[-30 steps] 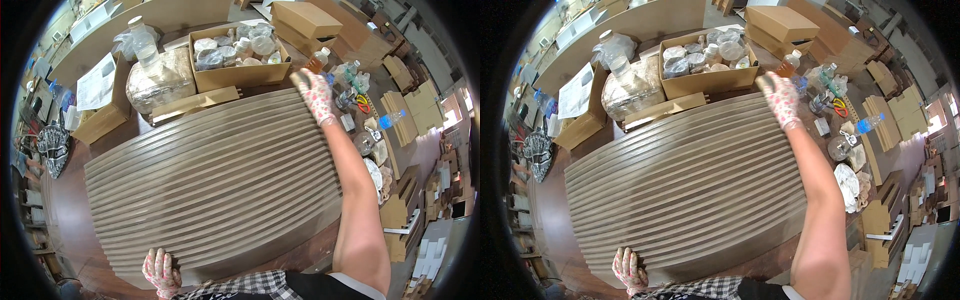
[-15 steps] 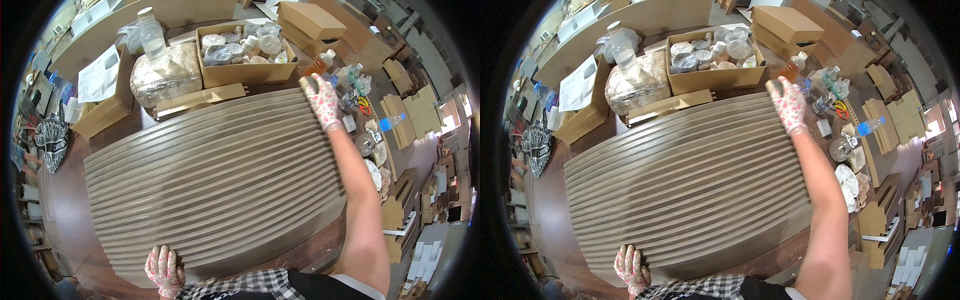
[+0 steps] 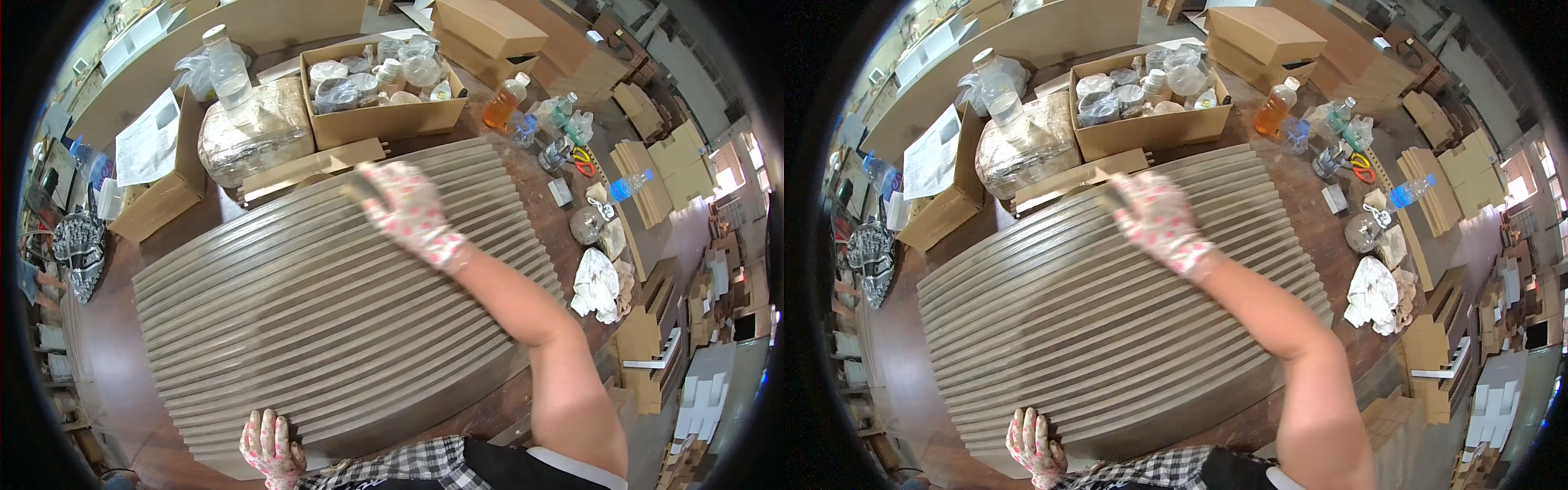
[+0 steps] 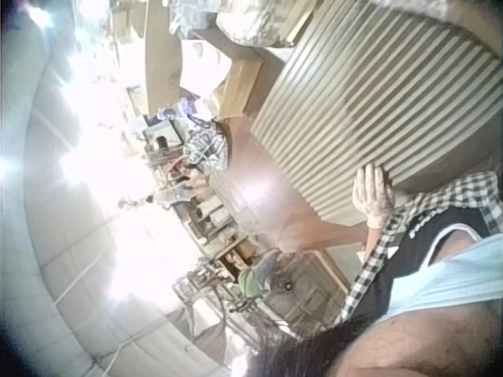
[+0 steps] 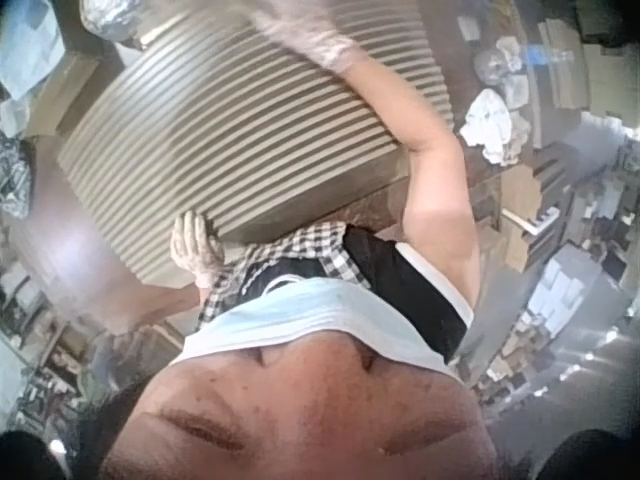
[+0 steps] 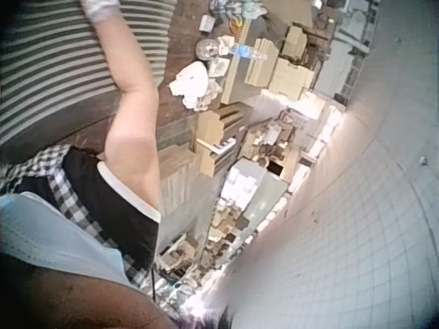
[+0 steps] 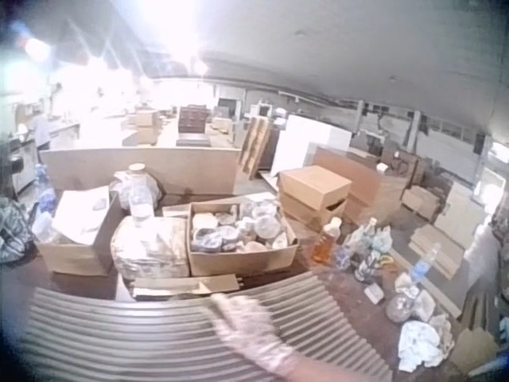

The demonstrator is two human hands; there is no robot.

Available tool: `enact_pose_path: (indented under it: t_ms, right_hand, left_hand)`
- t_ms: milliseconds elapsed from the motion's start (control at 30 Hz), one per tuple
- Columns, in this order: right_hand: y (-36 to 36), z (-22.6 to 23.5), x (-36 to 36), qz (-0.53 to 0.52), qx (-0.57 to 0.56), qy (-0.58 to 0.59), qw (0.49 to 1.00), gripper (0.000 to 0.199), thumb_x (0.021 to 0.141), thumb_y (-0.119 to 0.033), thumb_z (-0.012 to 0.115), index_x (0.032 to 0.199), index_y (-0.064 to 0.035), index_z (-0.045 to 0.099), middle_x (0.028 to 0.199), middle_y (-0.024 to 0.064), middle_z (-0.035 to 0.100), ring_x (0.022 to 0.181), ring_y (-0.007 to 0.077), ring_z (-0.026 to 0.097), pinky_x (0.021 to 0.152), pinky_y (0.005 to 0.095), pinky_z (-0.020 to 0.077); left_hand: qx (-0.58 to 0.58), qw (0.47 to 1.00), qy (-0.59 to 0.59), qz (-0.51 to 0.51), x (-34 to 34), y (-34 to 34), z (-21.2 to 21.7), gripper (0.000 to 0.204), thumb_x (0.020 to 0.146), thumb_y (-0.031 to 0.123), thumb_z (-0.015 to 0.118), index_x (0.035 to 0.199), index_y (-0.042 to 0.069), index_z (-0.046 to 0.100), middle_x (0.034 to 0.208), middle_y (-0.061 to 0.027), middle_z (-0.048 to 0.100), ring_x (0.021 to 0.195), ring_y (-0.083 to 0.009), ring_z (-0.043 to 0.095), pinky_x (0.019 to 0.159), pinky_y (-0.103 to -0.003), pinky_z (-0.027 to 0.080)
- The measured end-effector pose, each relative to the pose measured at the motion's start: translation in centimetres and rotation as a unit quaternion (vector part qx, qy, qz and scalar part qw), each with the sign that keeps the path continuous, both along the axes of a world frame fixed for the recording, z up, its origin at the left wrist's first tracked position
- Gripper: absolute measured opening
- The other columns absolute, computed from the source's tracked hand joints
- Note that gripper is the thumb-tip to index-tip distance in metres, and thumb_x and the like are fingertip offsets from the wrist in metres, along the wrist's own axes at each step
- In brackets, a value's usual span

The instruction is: The person sands the surface of a corrugated wooden plank with a sanding block and later wipes it with a white cloth. The person then picks up a flat wooden plank and sands its surface and edges with the same sanding block.

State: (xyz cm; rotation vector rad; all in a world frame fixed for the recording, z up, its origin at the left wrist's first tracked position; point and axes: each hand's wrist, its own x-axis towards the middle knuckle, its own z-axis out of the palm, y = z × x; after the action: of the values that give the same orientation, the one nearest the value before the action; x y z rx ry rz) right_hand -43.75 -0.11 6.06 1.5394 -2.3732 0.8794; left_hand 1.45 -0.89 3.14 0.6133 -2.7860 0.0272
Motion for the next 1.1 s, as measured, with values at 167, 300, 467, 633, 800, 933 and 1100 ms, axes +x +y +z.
enact_pose_path:
  t_ms: [167, 300, 467, 633, 800, 933, 1100]
  right_hand:
    - [10.2, -0.2, -12.6, -0.175, -0.007, 0.136, 0.975, 0.038, 0.086, -0.029, 0.063, 0.119, -0.0123, 0.059, 0.101, 0.0146, 0.062, 0.093, 0.0327, 0.059, 0.087, 0.0428, 0.0474]
    - [13.2, 0.0, -17.4, -0.317, 0.015, 0.080, 0.945, 0.046, 0.086, -0.039, 0.062, 0.123, -0.0109, 0.059, 0.109, 0.0184, 0.061, 0.101, 0.0325, 0.059, 0.091, 0.0406, 0.0463]
    - [10.3, -0.6, -11.5, -0.141, 0.040, 0.056, 0.988, 0.043, 0.082, -0.030, 0.066, 0.123, -0.0184, 0.059, 0.108, 0.0153, 0.061, 0.107, 0.0317, 0.057, 0.094, 0.0411, 0.0450]
    - [15.2, 0.3, -17.9, -0.384, 0.022, 0.089, 0.919, 0.048, 0.083, -0.034, 0.067, 0.121, -0.0054, 0.058, 0.111, 0.0211, 0.062, 0.105, 0.0349, 0.057, 0.093, 0.0424, 0.0444]
    - [12.0, -0.4, -13.2, -0.286, 0.002, 0.068, 0.956, 0.048, 0.083, -0.032, 0.067, 0.123, -0.0068, 0.058, 0.108, 0.0219, 0.061, 0.102, 0.0360, 0.058, 0.090, 0.0422, 0.0449]
    - [6.5, -0.1, -6.1, -0.239, 0.004, 0.079, 0.968, 0.046, 0.084, -0.040, 0.065, 0.115, -0.0064, 0.062, 0.098, 0.0198, 0.061, 0.094, 0.0346, 0.060, 0.083, 0.0436, 0.0472]
    - [-3.9, -0.5, 7.1, -0.073, -0.026, 0.086, 0.993, 0.045, 0.083, -0.035, 0.066, 0.117, -0.0062, 0.059, 0.095, 0.0153, 0.058, 0.086, 0.0293, 0.058, 0.073, 0.0431, 0.0497]
  left_hand:
    - [0.008, 1.000, 0.000, -0.003, -0.1, 0.1, 0.1, 0.039, 0.093, 0.023, 0.037, 0.125, 0.005, 0.049, 0.129, -0.0172, 0.052, 0.119, -0.0409, 0.048, 0.095, -0.054, 0.037]
    - [0.013, 1.000, -0.001, -0.007, -0.3, 0.0, 0.1, 0.040, 0.093, 0.023, 0.037, 0.128, 0.005, 0.047, 0.129, -0.0183, 0.052, 0.120, -0.0413, 0.048, 0.096, -0.054, 0.036]
    - [0.000, 1.000, 0.012, 0.007, -0.6, 0.1, 0.4, 0.039, 0.096, 0.029, 0.033, 0.124, 0.008, 0.051, 0.123, -0.0150, 0.056, 0.114, -0.0384, 0.052, 0.094, -0.052, 0.037]
    - [0.034, 0.999, 0.001, 0.000, -0.9, 0.1, 0.8, 0.040, 0.094, 0.025, 0.037, 0.127, 0.007, 0.049, 0.128, -0.0174, 0.053, 0.119, -0.0397, 0.049, 0.096, -0.053, 0.037]
    - [0.046, 0.999, 0.018, -0.002, -0.8, -0.2, 1.2, 0.038, 0.094, 0.028, 0.036, 0.120, 0.008, 0.054, 0.121, -0.0149, 0.058, 0.116, -0.0368, 0.051, 0.094, -0.052, 0.039]
    - [0.052, 0.996, 0.061, -0.027, -1.0, -0.4, 0.7, 0.034, 0.093, 0.030, 0.039, 0.112, 0.010, 0.059, 0.116, -0.0117, 0.061, 0.111, -0.0349, 0.055, 0.090, -0.049, 0.041]
    - [0.059, 0.993, 0.088, -0.047, -1.0, -0.5, 1.3, 0.028, 0.087, 0.022, 0.048, 0.111, 0.012, 0.058, 0.114, -0.0092, 0.062, 0.109, -0.0327, 0.056, 0.087, -0.048, 0.043]
